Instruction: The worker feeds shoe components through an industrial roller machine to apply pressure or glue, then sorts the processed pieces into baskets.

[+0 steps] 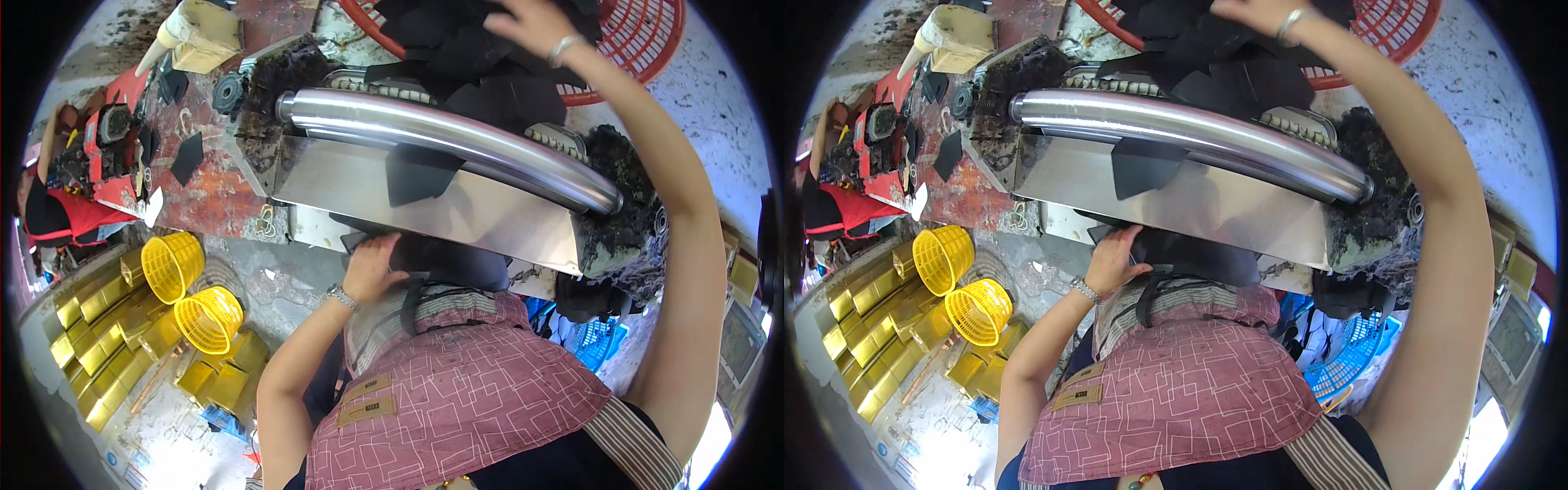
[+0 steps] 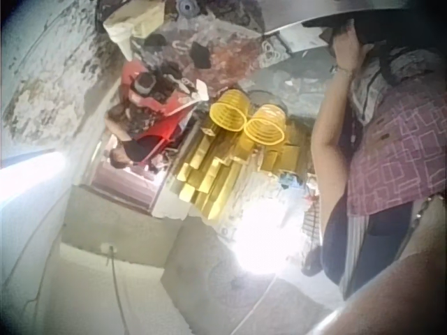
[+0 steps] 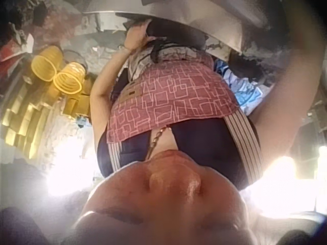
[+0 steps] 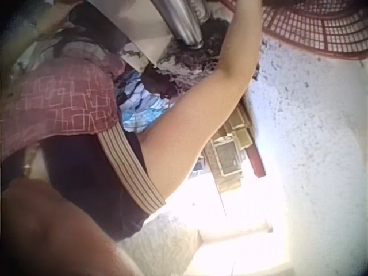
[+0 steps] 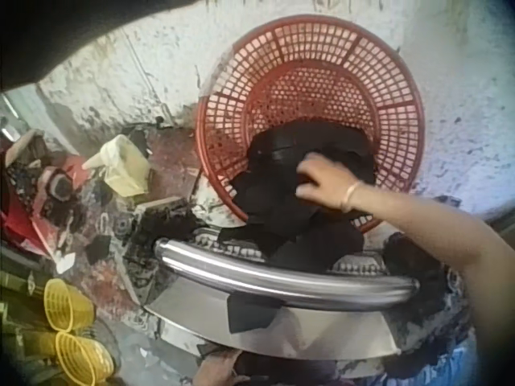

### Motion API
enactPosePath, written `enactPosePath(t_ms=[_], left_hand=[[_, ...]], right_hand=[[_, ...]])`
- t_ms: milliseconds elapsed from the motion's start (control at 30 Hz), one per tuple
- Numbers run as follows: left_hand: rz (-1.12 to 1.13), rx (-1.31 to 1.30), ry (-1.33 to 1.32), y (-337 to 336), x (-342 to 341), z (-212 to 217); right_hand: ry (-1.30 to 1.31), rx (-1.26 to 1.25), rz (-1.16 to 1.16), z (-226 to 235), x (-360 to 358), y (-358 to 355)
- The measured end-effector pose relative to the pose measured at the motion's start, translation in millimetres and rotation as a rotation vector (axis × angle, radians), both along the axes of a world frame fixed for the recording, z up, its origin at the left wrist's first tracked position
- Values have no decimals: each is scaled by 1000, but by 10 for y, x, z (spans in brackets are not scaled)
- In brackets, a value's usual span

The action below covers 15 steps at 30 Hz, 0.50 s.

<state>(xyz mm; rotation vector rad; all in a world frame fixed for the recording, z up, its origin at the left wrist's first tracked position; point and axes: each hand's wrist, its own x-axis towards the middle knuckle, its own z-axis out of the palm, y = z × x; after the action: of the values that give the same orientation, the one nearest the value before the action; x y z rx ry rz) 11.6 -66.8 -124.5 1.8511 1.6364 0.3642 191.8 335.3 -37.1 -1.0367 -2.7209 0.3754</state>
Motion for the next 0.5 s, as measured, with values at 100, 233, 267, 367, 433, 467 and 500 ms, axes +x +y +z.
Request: enactPosePath(t_ms=[100, 233, 267, 367, 433, 467, 500], left_hand=[[-67, -65, 3, -22, 20, 71], [-155, -240, -83, -85, 45, 135], [-166, -164, -97, -92, 56, 169], [-212, -256, -169, -30, 40, 417], [-279, -246, -91, 75, -56, 739], [-323, -273, -38, 126, -139, 961], [-310, -186, -111, 178, -249, 1205]], right_hand=[[-220, -538, 305, -78, -81, -349], [-161, -466, 308, 206, 35, -108], [-17, -419, 318, 310, 83, -13], [-34, -244, 396, 546, 66, 193], [-114, -256, 334, 668, 18, 325], [-95, -244, 242, 706, 8, 403], [-138, -294, 75, 771, 58, 525]])
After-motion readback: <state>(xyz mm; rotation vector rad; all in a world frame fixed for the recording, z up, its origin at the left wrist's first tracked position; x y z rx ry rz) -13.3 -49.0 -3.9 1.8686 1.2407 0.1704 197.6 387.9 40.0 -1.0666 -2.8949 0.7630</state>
